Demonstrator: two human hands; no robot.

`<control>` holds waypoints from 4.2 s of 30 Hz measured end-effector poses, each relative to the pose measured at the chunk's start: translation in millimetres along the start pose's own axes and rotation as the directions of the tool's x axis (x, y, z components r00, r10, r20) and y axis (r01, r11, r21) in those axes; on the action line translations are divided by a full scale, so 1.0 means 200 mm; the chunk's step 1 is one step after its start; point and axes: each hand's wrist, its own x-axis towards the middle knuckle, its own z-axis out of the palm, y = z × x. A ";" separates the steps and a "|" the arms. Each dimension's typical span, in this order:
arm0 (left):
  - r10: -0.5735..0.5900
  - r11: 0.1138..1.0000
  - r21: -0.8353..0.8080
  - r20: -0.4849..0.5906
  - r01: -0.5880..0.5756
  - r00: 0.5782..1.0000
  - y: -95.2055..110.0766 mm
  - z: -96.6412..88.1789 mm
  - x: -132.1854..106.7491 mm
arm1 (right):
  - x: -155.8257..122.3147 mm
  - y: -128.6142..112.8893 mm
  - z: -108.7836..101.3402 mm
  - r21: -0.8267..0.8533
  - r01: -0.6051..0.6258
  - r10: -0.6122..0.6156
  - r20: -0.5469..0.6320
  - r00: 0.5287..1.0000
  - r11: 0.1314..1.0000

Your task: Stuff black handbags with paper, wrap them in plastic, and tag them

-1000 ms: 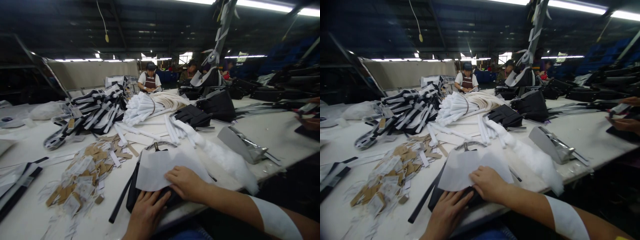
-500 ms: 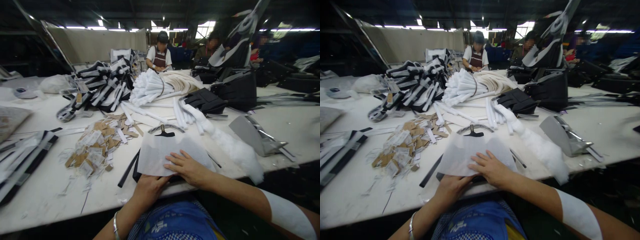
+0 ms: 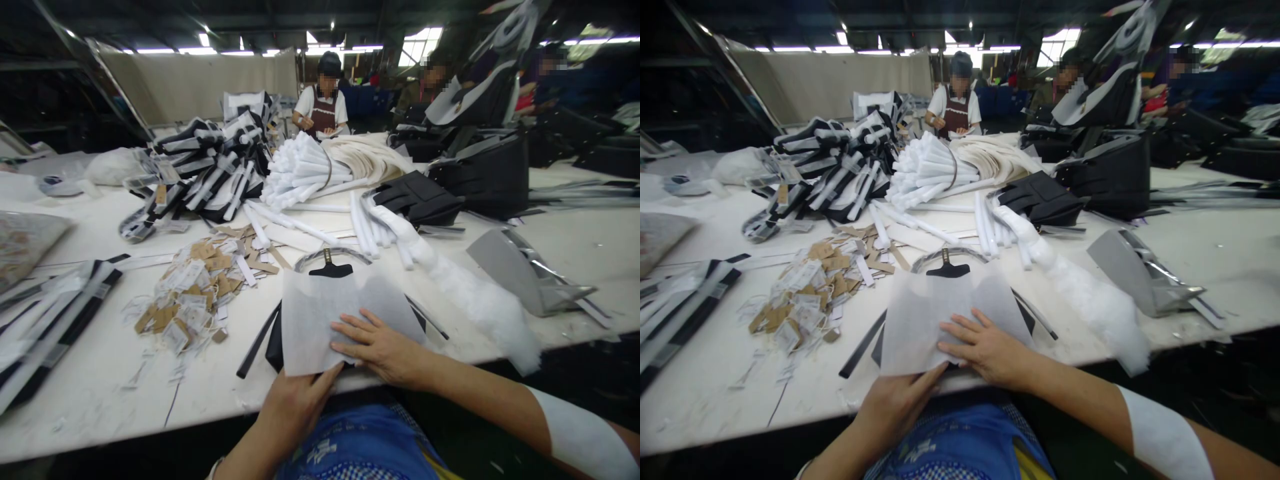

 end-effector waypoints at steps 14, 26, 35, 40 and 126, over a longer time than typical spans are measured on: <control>-0.028 0.992 -0.118 0.124 0.043 0.992 -0.06 0.02 0.37 | -0.01 -0.02 -0.02 0.108 0.017 -0.009 -0.080 0.997 0.994; -0.177 0.959 -0.227 -0.001 0.172 0.984 -0.09 0.12 0.24 | 0.02 0.11 -0.10 0.133 -0.120 0.146 -0.207 0.967 0.984; -0.182 0.945 -0.272 0.015 0.179 0.983 -0.08 0.12 0.25 | 0.01 0.14 -0.08 -0.073 0.008 -0.021 -0.178 0.984 0.997; -0.174 0.945 -0.276 0.018 0.172 0.985 -0.08 0.13 0.24 | 0.01 0.15 -0.05 -0.089 0.026 -0.042 -0.181 0.983 0.996; -0.185 0.948 -0.209 0.256 0.242 0.949 -0.56 0.07 0.56 | 0.14 0.52 -0.26 0.042 -0.152 0.158 -0.203 0.966 0.987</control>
